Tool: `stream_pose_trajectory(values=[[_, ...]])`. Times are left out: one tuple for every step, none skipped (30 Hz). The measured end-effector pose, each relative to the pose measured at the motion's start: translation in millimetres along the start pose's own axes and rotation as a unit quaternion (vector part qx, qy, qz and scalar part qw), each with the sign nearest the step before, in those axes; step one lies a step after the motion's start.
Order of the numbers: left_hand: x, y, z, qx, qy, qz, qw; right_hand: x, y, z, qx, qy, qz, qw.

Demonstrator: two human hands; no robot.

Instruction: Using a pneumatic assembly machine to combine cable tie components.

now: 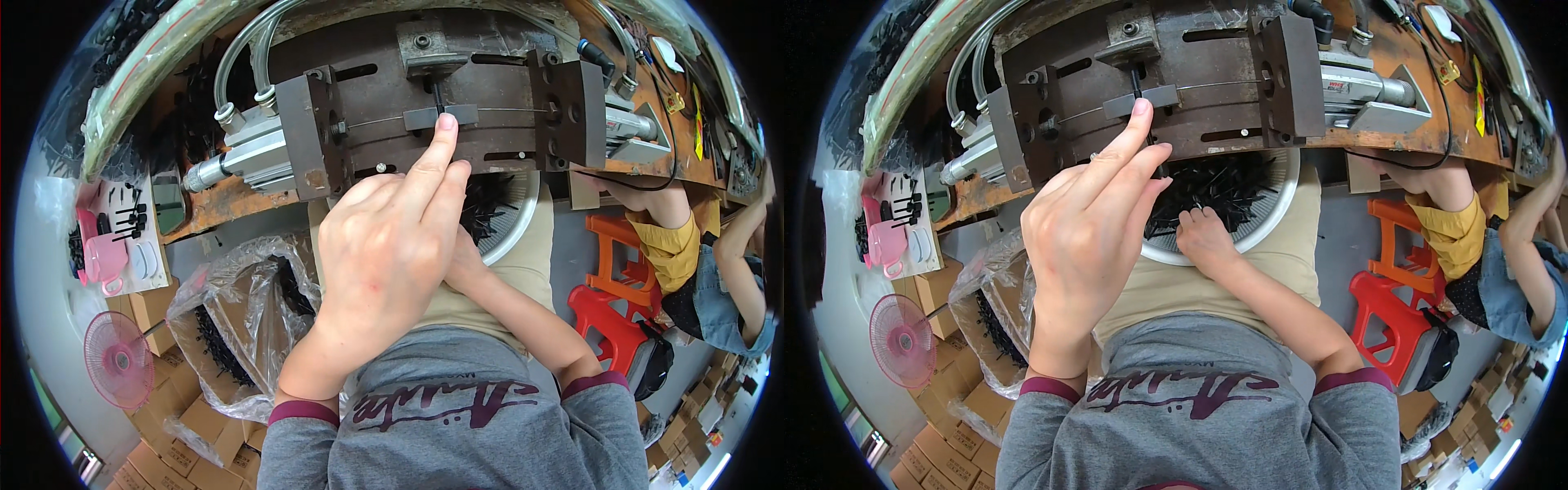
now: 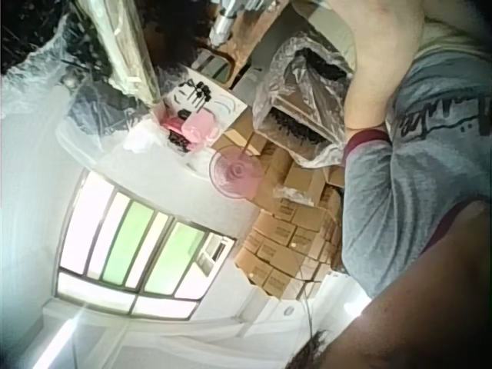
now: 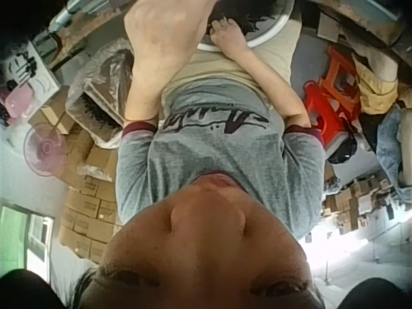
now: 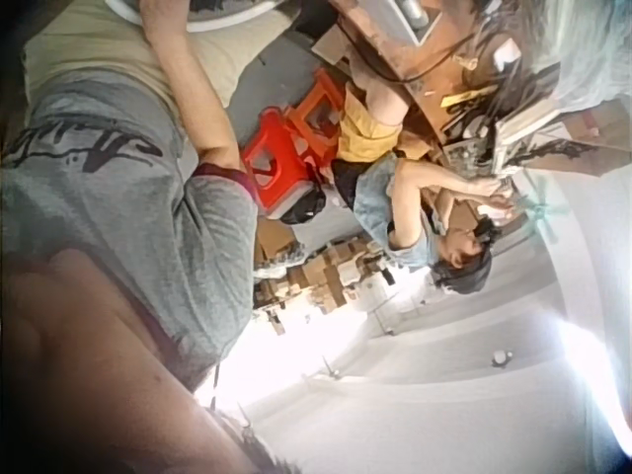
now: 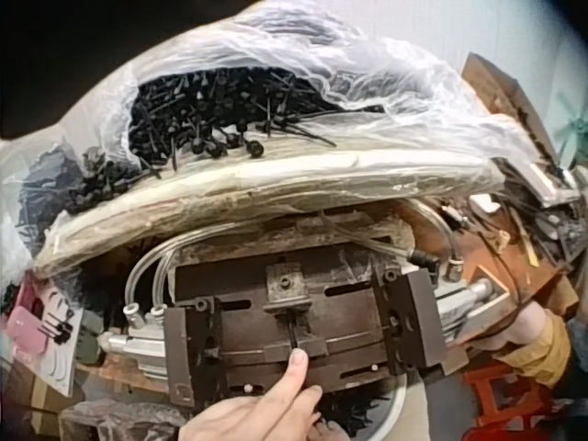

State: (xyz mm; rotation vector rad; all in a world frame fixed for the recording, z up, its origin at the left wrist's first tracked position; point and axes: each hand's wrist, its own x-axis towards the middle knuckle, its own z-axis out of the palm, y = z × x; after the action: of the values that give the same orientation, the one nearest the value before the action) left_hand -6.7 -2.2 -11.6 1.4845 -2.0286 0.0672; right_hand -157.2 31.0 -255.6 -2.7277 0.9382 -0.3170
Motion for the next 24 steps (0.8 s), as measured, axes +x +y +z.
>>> stream_pose_trajectory(values=[[0.0,0.4,-0.4,0.003,-0.001,-0.002,1.0,0.0,0.8,3.7,-0.005,-0.006,-0.003,1.0],[0.0,1.2,-0.9,0.005,-0.004,-0.005,1.0,-0.1,1.4,7.4,-0.009,-0.011,-0.006,1.0],[0.0,2.3,-1.4,0.007,-0.007,-0.008,1.0,-1.2,1.6,12.5,-0.013,-0.013,-0.006,1.0],[0.4,2.7,-1.8,0.009,-0.01,-0.01,1.0,-0.4,0.9,12.6,-0.014,-0.013,-0.005,1.0],[1.4,3.4,-2.3,0.01,-0.013,-0.01,1.0,0.2,0.5,12.3,-0.016,-0.013,-0.003,1.0],[2.7,4.3,-2.9,0.01,-0.016,-0.009,1.0,-0.9,-0.1,11.0,-0.016,-0.012,0.001,1.0],[2.5,4.1,-3.5,0.012,-0.019,-0.011,1.0,-0.2,-2.7,4.9,-0.011,-0.008,0.004,1.0],[1.8,3.2,-3.2,0.013,-0.016,-0.01,1.0,0.5,-5.5,-1.3,-0.006,-0.004,0.008,1.0],[1.2,2.2,-2.1,0.013,-0.013,-0.008,1.0,-0.5,-8.3,-9.5,0.003,0.004,0.014,1.0],[0.7,1.6,-1.7,0.013,-0.01,-0.007,1.0,-0.7,-10.9,-22.1,0.012,0.0,0.025,1.0],[0.5,1.4,-2.1,0.012,-0.011,-0.009,1.0,-0.8,-13.6,-34.2,0.021,-0.005,0.036,0.999],[0.5,1.4,-2.6,0.012,-0.012,-0.01,1.0,-2.0,-14.6,-48.0,0.032,-0.02,0.051,0.998],[1.1,2.0,-2.6,0.011,-0.014,-0.011,1.0,-3.7,-14.6,-62.4,0.042,-0.035,0.069,0.996],[0.6,2.2,-2.9,0.012,-0.012,-0.011,1.0,-5.9,-14.9,-75.3,0.076,-0.035,0.091,0.992],[0.2,2.1,-2.8,0.014,-0.011,-0.011,1.0,-8.4,-14.4,-88.1,0.11,-0.035,0.113,0.987],[0.0,2.6,-3.5,0.014,-0.01,-0.01,1.0,-10.0,-14.4,-103.1,0.143,-0.035,0.137,0.98],[0.2,2.6,-3.8,0.016,-0.014,-0.01,1.0,-8.0,-14.0,-120.5,0.231,-0.048,0.178,0.955],[1.4,1.6,-4.8,0.016,-0.02,-0.011,1.0,-4.0,-13.6,-139.4,0.318,-0.063,0.218,0.921],[1.6,2.0,-4.8,0.017,-0.027,-0.011,0.999,-3.6,-12.2,-152.0,0.402,-0.075,0.257,0.876],[1.3,2.3,-4.8,0.018,-0.024,-0.013,0.999,-6.3,-8.7,-158.0,0.462,-0.092,0.284,0.836],[1.0,2.7,-4.6,0.018,-0.022,-0.016,0.999,-7.1,-9.3,-167.3,0.533,-0.092,0.312,0.781],[1.2,2.8,-3.6,0.018,-0.018,-0.018,1.0,-6.6,-9.4,-178.5,0.599,-0.09,0.337,0.72],[0.8,2.2,-2.6,0.018,-0.016,-0.017,1.0,-6.7,-9.2,-186.7,0.66,-0.088,0.359,0.654],[-0.2,1.0,-1.8,0.018,-0.014,-0.016,1.0,-8.0,-8.2,-190.6,0.684,-0.076,0.344,0.639]])
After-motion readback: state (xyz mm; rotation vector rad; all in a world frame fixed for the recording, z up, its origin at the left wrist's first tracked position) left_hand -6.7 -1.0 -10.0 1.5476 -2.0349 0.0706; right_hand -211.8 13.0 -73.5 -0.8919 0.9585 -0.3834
